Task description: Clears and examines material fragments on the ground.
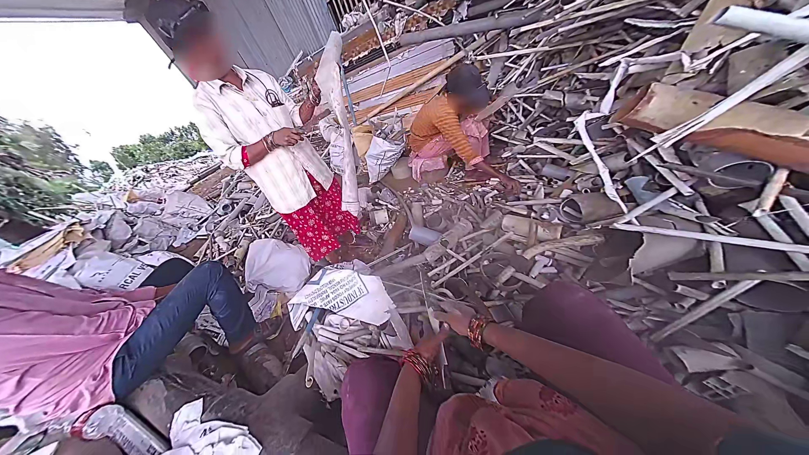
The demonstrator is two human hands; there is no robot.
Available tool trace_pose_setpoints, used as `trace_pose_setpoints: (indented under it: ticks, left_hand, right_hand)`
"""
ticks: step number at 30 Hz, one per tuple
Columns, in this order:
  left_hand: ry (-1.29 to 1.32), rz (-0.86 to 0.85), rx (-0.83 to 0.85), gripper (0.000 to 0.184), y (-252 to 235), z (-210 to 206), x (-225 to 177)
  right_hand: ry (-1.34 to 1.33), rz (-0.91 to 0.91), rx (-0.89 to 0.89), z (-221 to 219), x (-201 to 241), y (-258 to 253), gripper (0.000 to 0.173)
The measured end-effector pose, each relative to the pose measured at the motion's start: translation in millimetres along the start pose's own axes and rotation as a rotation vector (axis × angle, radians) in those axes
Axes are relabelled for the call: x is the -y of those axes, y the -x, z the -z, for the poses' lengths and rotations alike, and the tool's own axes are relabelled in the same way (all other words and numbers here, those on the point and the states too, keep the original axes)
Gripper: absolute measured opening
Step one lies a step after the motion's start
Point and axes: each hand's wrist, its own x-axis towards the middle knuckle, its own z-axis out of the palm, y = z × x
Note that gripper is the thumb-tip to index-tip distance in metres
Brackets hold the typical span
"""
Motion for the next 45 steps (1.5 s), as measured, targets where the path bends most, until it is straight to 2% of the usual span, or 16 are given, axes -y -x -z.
trace_pose_setpoints:
  ticks: [5,13,16,17,18,19,20,21,22,25,28,30,32,34,39,45]
  left_hand:
    - [0.048,-0.076,-0.011,0.096,3.0,3.7,-5.9]
    - [0.527,-0.125,-0.167,0.064,7.0,12.5,-17.5]
    - [0.522,-0.297,-0.088,0.059,12.0,28.7,-4.4]
    - [0.576,-0.261,-0.106,0.052,35.0,26.1,-21.7]
    - [0.828,-0.021,-0.396,0.048,60.1,6.5,-65.9]
    - [0.645,-0.323,-0.083,0.051,60.9,26.9,-34.4]
    - [0.879,-0.006,-0.404,0.052,59.7,9.5,-68.2]
    - [0.754,-0.344,-0.075,0.056,33.0,31.7,-17.0]
    - [0.820,-0.374,-0.112,0.058,11.8,33.2,-5.1]
    - [1.030,-0.313,-0.264,0.057,7.7,33.0,-17.9]
    - [1.149,-0.354,-0.165,0.053,13.5,43.5,-14.2]
    - [1.313,-0.059,-0.349,0.054,42.1,42.3,-54.0]
    - [1.221,-0.378,-0.187,0.056,31.9,41.8,-23.9]
    - [1.212,-0.476,-0.151,0.054,24.4,39.8,-17.2]
    - [1.229,-0.263,-0.220,0.056,44.5,37.7,-47.8]
    - [1.231,-0.222,-0.159,0.064,48.5,36.4,-51.8]
  right_hand:
    - [0.009,0.032,-0.007,8.2,8.9,4.5,0.047]
    - [-0.095,-0.001,-0.046,21.1,24.1,14.0,0.050]
    - [-0.050,-0.023,-0.023,19.2,11.3,4.7,0.054]
    - [-0.011,-0.011,-0.007,18.5,4.7,-3.4,0.056]
    - [0.019,0.001,0.015,18.1,1.4,-8.6,0.058]
    - [0.049,0.015,0.036,15.9,-1.5,-11.7,0.060]
    - [0.076,0.038,0.051,12.2,-4.5,-13.5,0.061]
    - [0.098,0.060,0.069,9.8,-4.5,-13.3,0.060]
    - [0.131,0.080,0.081,8.4,-2.9,-12.5,0.060]
    - [0.212,0.138,0.092,6.1,0.2,-11.8,0.058]
    - [0.245,0.185,0.099,12.4,2.4,-8.8,0.057]
    - [0.275,0.228,0.115,15.8,2.5,-8.4,0.057]
    - [0.293,0.284,0.089,14.6,-2.2,-7.6,0.053]
    - [0.347,0.333,0.097,15.5,-5.9,-7.3,0.049]
    - [0.421,0.397,0.153,13.4,-6.8,-5.7,0.045]
    - [0.419,0.352,0.197,17.1,-10.4,-11.7,0.043]
